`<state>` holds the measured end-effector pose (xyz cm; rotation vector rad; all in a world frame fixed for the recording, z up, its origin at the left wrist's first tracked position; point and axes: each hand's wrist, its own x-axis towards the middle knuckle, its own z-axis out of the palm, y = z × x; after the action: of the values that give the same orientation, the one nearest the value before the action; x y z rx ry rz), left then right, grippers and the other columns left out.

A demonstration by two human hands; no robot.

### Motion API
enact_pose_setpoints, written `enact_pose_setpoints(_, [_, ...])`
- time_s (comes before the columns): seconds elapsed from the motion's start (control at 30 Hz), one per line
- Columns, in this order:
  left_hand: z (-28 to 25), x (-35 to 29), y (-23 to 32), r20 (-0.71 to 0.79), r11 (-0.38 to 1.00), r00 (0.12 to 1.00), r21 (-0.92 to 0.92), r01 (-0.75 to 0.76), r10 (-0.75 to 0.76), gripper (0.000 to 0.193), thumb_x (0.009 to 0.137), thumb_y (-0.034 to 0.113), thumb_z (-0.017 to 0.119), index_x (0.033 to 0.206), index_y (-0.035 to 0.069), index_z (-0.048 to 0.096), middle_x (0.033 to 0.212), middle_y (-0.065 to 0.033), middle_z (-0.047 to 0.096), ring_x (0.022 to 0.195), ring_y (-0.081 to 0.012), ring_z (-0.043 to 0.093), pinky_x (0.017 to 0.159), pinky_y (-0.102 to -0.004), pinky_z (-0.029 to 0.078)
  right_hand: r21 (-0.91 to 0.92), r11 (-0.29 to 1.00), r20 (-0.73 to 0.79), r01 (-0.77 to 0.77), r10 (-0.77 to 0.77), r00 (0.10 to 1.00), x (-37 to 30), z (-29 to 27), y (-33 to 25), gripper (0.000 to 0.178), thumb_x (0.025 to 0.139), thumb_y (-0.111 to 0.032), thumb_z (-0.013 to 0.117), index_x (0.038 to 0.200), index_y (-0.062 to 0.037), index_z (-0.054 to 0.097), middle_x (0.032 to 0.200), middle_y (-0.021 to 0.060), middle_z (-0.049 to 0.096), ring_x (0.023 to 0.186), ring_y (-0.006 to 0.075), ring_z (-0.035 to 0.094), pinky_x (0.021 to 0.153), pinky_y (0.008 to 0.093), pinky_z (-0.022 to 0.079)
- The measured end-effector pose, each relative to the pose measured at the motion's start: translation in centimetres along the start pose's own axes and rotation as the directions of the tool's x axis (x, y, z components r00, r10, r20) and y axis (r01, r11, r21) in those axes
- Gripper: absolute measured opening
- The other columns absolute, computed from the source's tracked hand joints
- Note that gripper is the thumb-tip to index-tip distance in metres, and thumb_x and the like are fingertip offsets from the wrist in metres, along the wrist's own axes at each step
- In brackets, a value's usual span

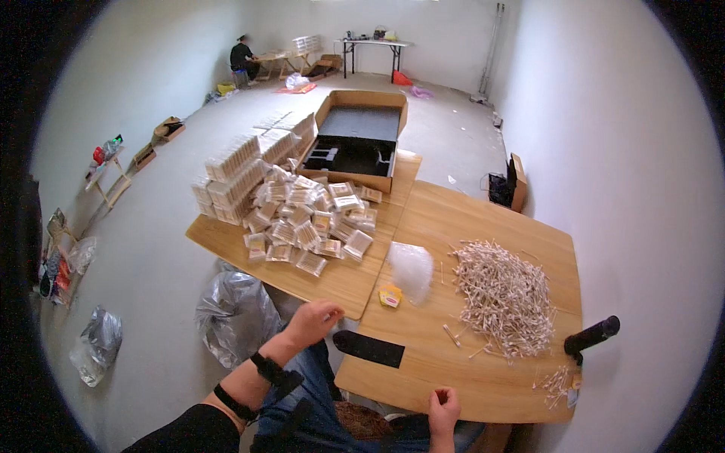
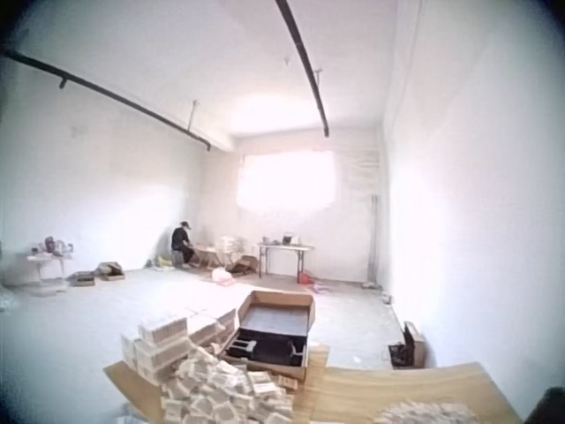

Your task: The recorder is counting and placing cotton swabs into small plastic bags.

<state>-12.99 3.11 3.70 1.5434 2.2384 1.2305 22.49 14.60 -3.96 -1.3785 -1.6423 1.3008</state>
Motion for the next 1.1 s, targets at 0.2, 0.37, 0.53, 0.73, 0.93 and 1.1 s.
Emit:
enact_pose_setpoints(0.2, [3.7,-0.9,2.4,0.203,0.997,0.977,-0.036,-0.061,0.067,0.012,0.087,0.012,0.065,0.094,0.002,0.067,0.09,-0.0153,0.066,0.087,-0.0348,0.064,0.075,-0.0411,0.053,-0.403,0.831,0.061,0.383,-0.394,0.917,4.9,1.7,-2.0,0.008,0.086,-0.01,0.065,0.089,-0.0035,0.063,0.081,0.0149,0.062,0.074,0.0324,0.062,0.068,0.0393,0.05])
enact_pose_setpoints(0.37, [6.9,2.6,2.2,0.389,0.987,0.919,0.109,-0.116,0.065,0.034,0.088,0.02,0.065,0.117,0.003,0.06,0.116,-0.0193,0.06,0.107,-0.0377,0.057,0.09,-0.0432,0.048,-0.545,0.714,0.084,0.439,-0.474,0.876,8.0,3.7,-0.5,0.007,0.086,-0.013,0.064,0.089,-0.0071,0.061,0.085,0.0141,0.06,0.082,0.0339,0.06,0.07,0.0433,0.049])
enact_pose_setpoints(0.53, [11.9,6.4,1.7,0.403,0.918,0.914,0.348,-0.19,0.037,0.061,0.09,0.034,0.063,0.143,0.011,0.044,0.146,-0.0252,0.038,0.137,-0.0421,0.034,0.112,-0.0476,0.031,-0.676,0.601,0.041,0.427,-0.548,0.836,7.6,4.6,0.0,0.007,0.085,-0.014,0.064,0.087,-0.0095,0.058,0.087,0.0109,0.058,0.086,0.0314,0.058,0.073,0.0424,0.049])
enact_pose_setpoints(0.73, [16.8,10.5,1.5,0.396,0.841,0.909,0.529,-0.11,-0.13,0.067,0.092,0.05,0.054,0.151,0.024,0.034,0.157,-0.0247,0.021,0.149,-0.0394,0.007,0.117,-0.0562,0.005,-0.693,0.582,0.031,0.425,-0.565,0.824,7.6,4.5,0.1,0.008,0.084,-0.014,0.064,0.087,-0.0098,0.058,0.087,0.0104,0.058,0.084,0.0314,0.058,0.073,0.0424,0.05])
enact_pose_setpoints(0.93, [19.7,11.1,0.8,0.441,0.773,0.871,0.622,-0.123,-0.216,0.065,0.098,0.048,0.042,0.152,0.013,0.031,0.159,-0.0139,0.023,0.15,-0.0304,0.01,0.117,-0.0568,0.003,-0.681,0.602,0.006,0.418,-0.565,0.825,7.4,4.8,-0.3,0.008,0.084,-0.015,0.064,0.087,-0.0101,0.059,0.086,0.01,0.058,0.081,0.0314,0.059,0.071,0.0424,0.05])
enact_pose_setpoints(1.1, [20.1,9.8,1.7,0.144,0.721,0.963,0.639,-0.267,0.228,0.053,0.096,0.024,0.049,0.144,0.003,0.041,0.153,-0.01,0.038,0.145,-0.0261,0.028,0.118,-0.0549,0.006,-0.681,0.617,0.009,0.395,-0.532,0.847,7.6,4.7,-0.9,0.008,0.084,-0.014,0.064,0.087,-0.01,0.058,0.085,0.0103,0.058,0.082,0.031,0.059,0.071,0.0427,0.05])
